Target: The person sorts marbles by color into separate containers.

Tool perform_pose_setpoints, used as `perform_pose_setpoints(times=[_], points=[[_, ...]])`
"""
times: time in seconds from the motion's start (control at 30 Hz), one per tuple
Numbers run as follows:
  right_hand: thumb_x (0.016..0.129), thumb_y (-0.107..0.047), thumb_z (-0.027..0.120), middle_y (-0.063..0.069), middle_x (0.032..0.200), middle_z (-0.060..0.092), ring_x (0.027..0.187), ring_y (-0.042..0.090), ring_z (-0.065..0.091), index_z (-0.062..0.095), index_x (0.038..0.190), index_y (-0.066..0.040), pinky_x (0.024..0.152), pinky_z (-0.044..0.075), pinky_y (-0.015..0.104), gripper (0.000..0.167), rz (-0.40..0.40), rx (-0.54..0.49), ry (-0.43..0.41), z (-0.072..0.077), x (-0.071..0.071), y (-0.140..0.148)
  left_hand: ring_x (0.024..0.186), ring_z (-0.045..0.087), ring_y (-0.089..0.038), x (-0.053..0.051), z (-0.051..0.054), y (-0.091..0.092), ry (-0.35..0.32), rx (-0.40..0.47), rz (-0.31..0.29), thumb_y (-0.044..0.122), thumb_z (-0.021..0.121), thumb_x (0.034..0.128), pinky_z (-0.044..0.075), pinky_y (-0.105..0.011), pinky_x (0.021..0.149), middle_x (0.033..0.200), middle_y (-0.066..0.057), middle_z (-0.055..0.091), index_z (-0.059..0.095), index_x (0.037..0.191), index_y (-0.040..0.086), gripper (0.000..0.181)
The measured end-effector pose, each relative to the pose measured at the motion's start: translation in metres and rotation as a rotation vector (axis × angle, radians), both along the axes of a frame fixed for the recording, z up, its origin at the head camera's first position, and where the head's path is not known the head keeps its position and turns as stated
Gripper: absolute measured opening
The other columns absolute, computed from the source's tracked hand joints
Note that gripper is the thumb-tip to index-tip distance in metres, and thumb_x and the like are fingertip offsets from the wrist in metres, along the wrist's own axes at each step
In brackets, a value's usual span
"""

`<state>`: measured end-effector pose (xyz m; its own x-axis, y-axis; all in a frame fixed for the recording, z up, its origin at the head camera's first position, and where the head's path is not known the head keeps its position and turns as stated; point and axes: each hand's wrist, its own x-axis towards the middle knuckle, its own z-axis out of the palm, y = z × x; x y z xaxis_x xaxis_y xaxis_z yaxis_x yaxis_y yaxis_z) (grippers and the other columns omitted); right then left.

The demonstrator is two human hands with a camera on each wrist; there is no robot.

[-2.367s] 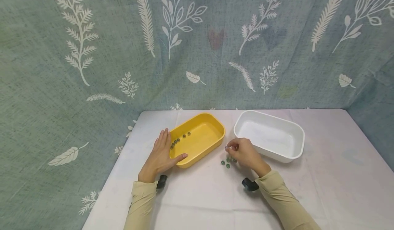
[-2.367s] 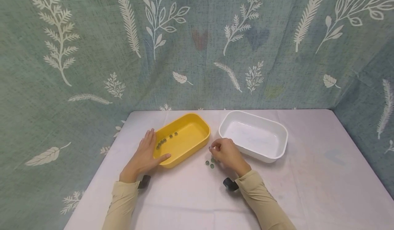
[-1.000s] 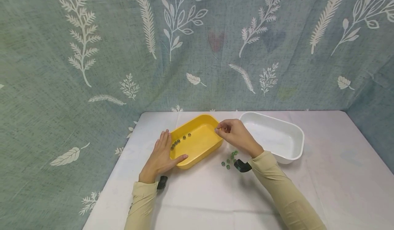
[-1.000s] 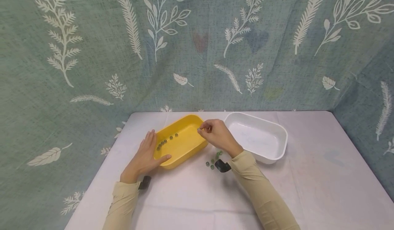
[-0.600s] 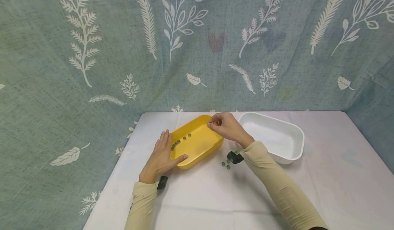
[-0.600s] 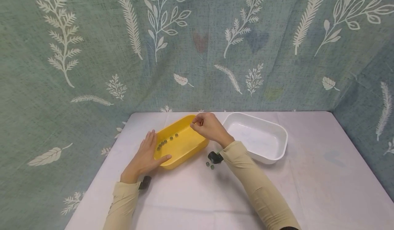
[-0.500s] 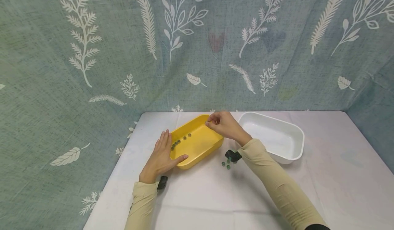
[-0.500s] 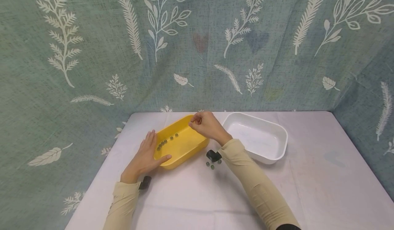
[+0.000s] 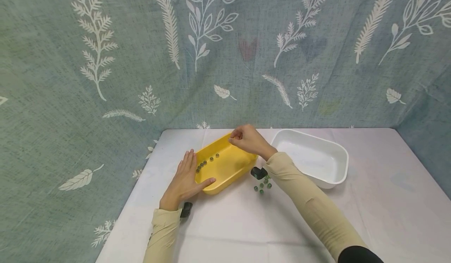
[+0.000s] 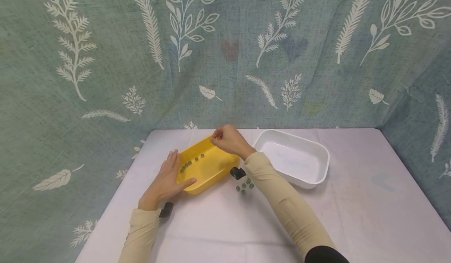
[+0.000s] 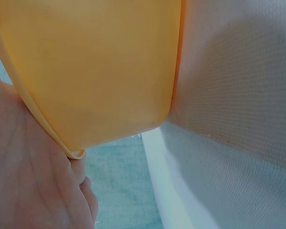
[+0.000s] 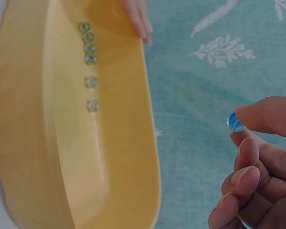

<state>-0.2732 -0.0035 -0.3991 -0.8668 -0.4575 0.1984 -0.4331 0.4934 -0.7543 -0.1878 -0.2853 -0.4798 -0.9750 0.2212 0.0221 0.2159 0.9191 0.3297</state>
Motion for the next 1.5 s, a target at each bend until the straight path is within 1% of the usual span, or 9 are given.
perform_pose_setpoints(times=[0.2, 0.3, 0.5, 0.6, 0.7, 0.97, 1.13, 1.33, 1.5], points=[[0.097, -0.018, 0.068, 0.005, 0.076, 0.065, 0.057, 0.010, 0.045, 0.078, 0.103, -0.001, 0.055, 0.039, 0.022, 0.020, 0.017, 0.010, -0.004, -0.004, -0.006, -0.007, 0.164, -0.002, -0.036, 0.001, 0.000, 0.000, -0.001, 0.001, 0.002, 0.079, 0.058, 0.0866, 0.009, -0.058, 0.132, 0.175, -0.018, -0.002, 0.005, 0.163, -0.004, 0.125], [0.097, -0.018, 0.068, 0.007, 0.080, 0.070, 0.056, 0.010, 0.046, 0.078, 0.103, -0.001, 0.054, 0.041, 0.022, 0.021, 0.019, 0.022, -0.006, -0.006, -0.009, -0.011, 0.164, -0.002, -0.036, 0.000, 0.000, 0.000, -0.006, -0.001, 0.003, 0.079, 0.058, 0.0866, 0.008, -0.058, 0.132, 0.175, -0.018, -0.003, 0.005, 0.163, -0.004, 0.125], [0.097, -0.019, 0.070, 0.010, 0.095, 0.075, 0.070, 0.013, 0.059, 0.078, 0.104, -0.002, 0.065, 0.052, 0.025, 0.020, 0.012, 0.063, -0.019, -0.011, -0.016, -0.018, 0.164, -0.003, -0.035, 0.000, 0.000, 0.000, -0.011, -0.010, 0.010, 0.082, 0.056, 0.0861, 0.008, -0.057, 0.132, 0.175, -0.017, -0.004, 0.004, 0.164, -0.003, 0.126], [0.097, -0.017, 0.071, 0.011, 0.097, 0.076, 0.073, 0.014, 0.063, 0.078, 0.104, -0.002, 0.069, 0.055, 0.026, 0.019, 0.018, 0.076, -0.030, -0.015, -0.019, -0.021, 0.164, -0.002, -0.035, 0.000, 0.001, 0.000, -0.008, -0.004, 0.007, 0.081, 0.057, 0.0861, 0.008, -0.058, 0.132, 0.175, -0.018, -0.003, 0.004, 0.164, -0.003, 0.126], [0.097, -0.016, 0.071, 0.011, 0.097, 0.077, 0.074, 0.014, 0.064, 0.078, 0.104, -0.002, 0.071, 0.056, 0.027, 0.018, 0.028, 0.088, -0.033, -0.017, -0.020, -0.024, 0.164, -0.001, -0.036, 0.001, 0.001, 0.000, -0.004, 0.002, 0.003, 0.080, 0.058, 0.0861, 0.009, -0.059, 0.132, 0.175, -0.018, -0.002, 0.005, 0.164, -0.003, 0.125], [0.097, -0.017, 0.070, 0.009, 0.091, 0.076, 0.070, 0.014, 0.062, 0.079, 0.102, -0.003, 0.066, 0.054, 0.026, 0.017, 0.035, 0.127, -0.049, -0.020, -0.021, -0.027, 0.164, -0.003, -0.036, 0.000, 0.000, 0.001, -0.012, -0.001, -0.001, 0.080, 0.057, 0.0867, 0.009, -0.059, 0.132, 0.175, -0.017, -0.004, 0.004, 0.164, -0.002, 0.124], [0.097, -0.018, 0.070, 0.009, 0.094, 0.076, 0.073, 0.014, 0.062, 0.079, 0.104, -0.003, 0.067, 0.055, 0.026, 0.019, 0.039, 0.150, -0.086, -0.021, -0.023, -0.028, 0.164, -0.004, -0.034, 0.000, 0.000, 0.001, -0.016, 0.004, 0.004, 0.081, 0.057, 0.0860, 0.008, -0.058, 0.132, 0.176, -0.015, -0.005, 0.004, 0.164, -0.001, 0.125], [0.097, -0.018, 0.070, 0.009, 0.093, 0.077, 0.070, 0.013, 0.062, 0.078, 0.103, -0.003, 0.065, 0.054, 0.024, 0.018, 0.047, 0.178, -0.091, -0.023, -0.024, -0.030, 0.164, -0.002, -0.036, 0.000, -0.003, 0.000, -0.002, 0.010, 0.002, 0.081, 0.057, 0.0862, 0.009, -0.059, 0.132, 0.176, -0.017, -0.004, 0.006, 0.164, -0.003, 0.125], [0.097, -0.018, 0.071, 0.008, 0.097, 0.078, 0.075, 0.013, 0.065, 0.079, 0.104, -0.003, 0.069, 0.056, 0.026, 0.018, 0.033, 0.205, -0.090, -0.025, -0.025, -0.032, 0.164, -0.004, -0.035, 0.000, -0.002, -0.001, -0.009, 0.009, 0.004, 0.081, 0.056, 0.0865, 0.008, -0.058, 0.132, 0.176, -0.016, -0.005, 0.004, 0.164, -0.002, 0.125]])
